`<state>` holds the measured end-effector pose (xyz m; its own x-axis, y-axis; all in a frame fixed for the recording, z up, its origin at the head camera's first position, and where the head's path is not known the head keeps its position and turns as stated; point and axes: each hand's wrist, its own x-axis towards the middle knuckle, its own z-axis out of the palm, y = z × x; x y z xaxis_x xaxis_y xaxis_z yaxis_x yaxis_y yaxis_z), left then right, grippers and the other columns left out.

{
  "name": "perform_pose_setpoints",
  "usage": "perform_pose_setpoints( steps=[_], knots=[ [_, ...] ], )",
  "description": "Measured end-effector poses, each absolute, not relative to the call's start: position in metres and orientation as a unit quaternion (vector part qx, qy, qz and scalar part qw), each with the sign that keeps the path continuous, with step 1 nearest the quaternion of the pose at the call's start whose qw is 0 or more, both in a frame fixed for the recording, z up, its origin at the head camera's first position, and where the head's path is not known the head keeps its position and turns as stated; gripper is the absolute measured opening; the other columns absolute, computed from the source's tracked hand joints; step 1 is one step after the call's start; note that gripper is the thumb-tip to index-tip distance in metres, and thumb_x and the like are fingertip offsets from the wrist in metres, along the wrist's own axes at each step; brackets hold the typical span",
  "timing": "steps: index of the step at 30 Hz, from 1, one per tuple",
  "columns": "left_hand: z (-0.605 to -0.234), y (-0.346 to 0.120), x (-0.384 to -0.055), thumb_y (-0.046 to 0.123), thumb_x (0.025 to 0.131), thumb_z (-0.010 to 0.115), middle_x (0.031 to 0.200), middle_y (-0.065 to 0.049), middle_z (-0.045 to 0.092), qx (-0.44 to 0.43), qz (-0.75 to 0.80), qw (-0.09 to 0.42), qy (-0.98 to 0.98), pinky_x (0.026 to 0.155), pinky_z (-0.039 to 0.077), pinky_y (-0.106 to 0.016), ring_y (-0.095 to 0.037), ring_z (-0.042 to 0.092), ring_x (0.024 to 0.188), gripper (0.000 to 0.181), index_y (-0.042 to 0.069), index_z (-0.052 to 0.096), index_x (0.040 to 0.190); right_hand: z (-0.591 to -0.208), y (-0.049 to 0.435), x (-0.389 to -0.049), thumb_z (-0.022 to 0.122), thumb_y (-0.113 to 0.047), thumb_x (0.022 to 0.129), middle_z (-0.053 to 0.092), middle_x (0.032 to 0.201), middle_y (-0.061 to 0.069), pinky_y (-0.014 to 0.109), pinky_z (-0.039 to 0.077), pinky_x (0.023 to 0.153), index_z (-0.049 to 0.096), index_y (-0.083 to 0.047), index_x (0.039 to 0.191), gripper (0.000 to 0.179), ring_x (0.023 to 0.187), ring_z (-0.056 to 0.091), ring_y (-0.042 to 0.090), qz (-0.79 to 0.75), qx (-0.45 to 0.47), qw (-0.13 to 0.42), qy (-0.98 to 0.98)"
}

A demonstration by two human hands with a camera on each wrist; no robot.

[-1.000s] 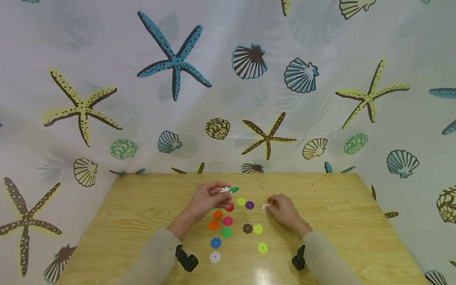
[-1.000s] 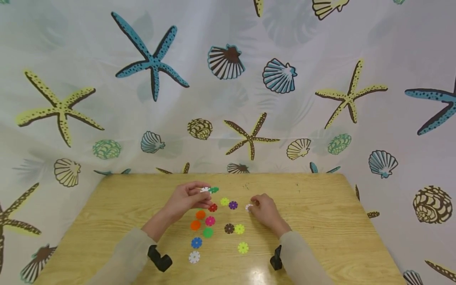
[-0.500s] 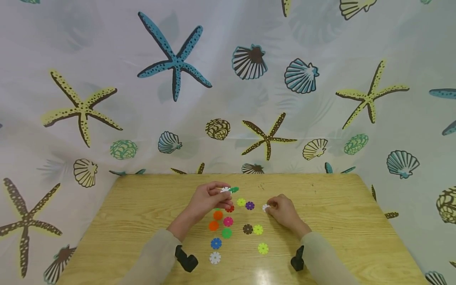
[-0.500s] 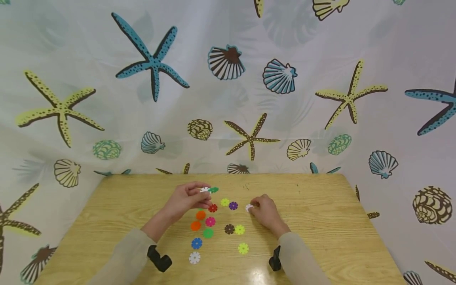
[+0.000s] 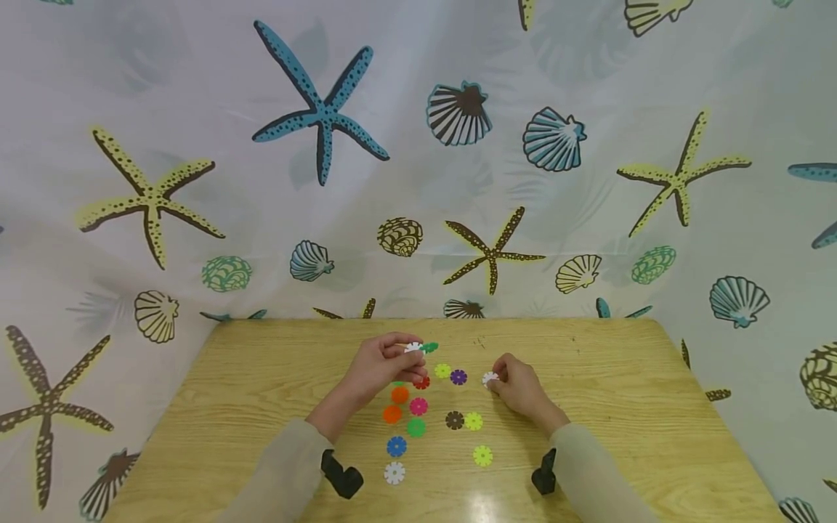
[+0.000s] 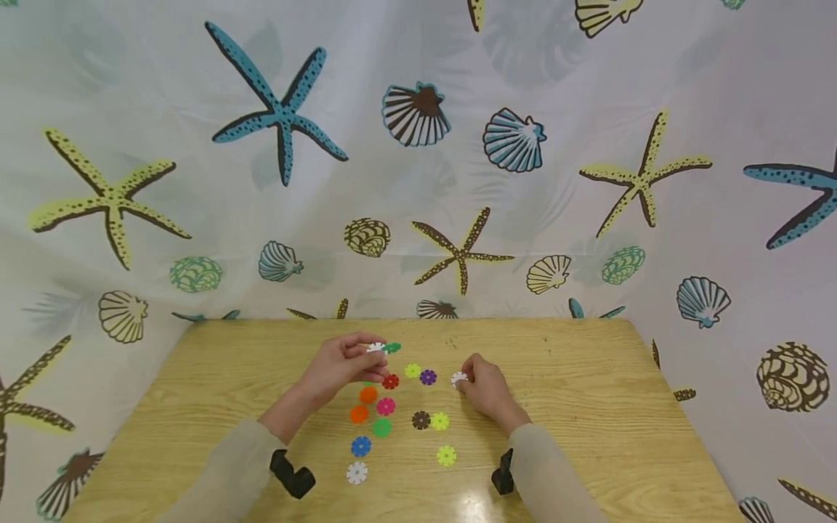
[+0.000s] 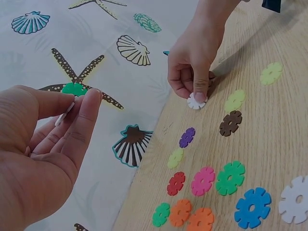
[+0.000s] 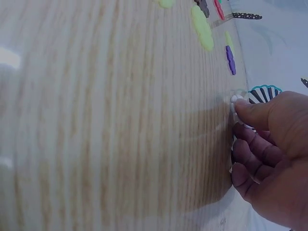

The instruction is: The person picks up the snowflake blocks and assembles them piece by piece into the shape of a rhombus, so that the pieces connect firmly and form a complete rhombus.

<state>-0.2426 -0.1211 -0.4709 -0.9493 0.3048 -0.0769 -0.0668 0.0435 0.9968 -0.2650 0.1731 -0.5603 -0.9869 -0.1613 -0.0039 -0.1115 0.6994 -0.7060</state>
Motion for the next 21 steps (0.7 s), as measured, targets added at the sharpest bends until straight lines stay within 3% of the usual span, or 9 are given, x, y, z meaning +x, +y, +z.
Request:
perform_pose_setpoints(
  steps=[4,9,21],
  knots=[
    [-0.471,-0.122,-0.243,0.006,0.103,0.066,0.107,-0.029,0.077,0.089,0.687,0.137,0.708,0.081,0.065,-0.032,-0.014,0.08,0.079,0.036,-0.005,0.061,0.137,-0.558,0.173,-0.265,0.073,-0.006,0.098,0.067,0.09,0.007,0.03,0.05,0.069,0.064,-0.005,0.105,0.011,0.078,0.058,0.016,-0.392,-0.075,0.025,0.916],
    [-0.471,-0.123,-0.243,0.007,0.104,0.067,0.101,-0.02,0.08,0.094,0.685,0.138,0.71,0.083,0.065,-0.033,-0.013,0.08,0.079,0.037,-0.005,0.061,0.138,-0.55,0.173,-0.264,0.07,-0.005,0.1,0.067,0.089,0.007,0.028,0.051,0.066,0.068,-0.003,0.108,0.008,0.076,0.059,0.015,-0.412,-0.084,0.021,0.907],
    [-0.469,-0.122,-0.244,0.006,0.104,0.066,0.106,-0.025,0.078,0.089,0.685,0.139,0.71,0.083,0.065,-0.034,-0.013,0.079,0.08,0.036,-0.004,0.061,0.138,-0.512,0.159,-0.258,0.07,-0.009,0.102,0.073,0.093,0.007,0.025,0.054,0.067,0.072,-0.004,0.117,0.016,0.08,0.066,0.013,-0.454,-0.15,0.003,0.878]
  ],
)
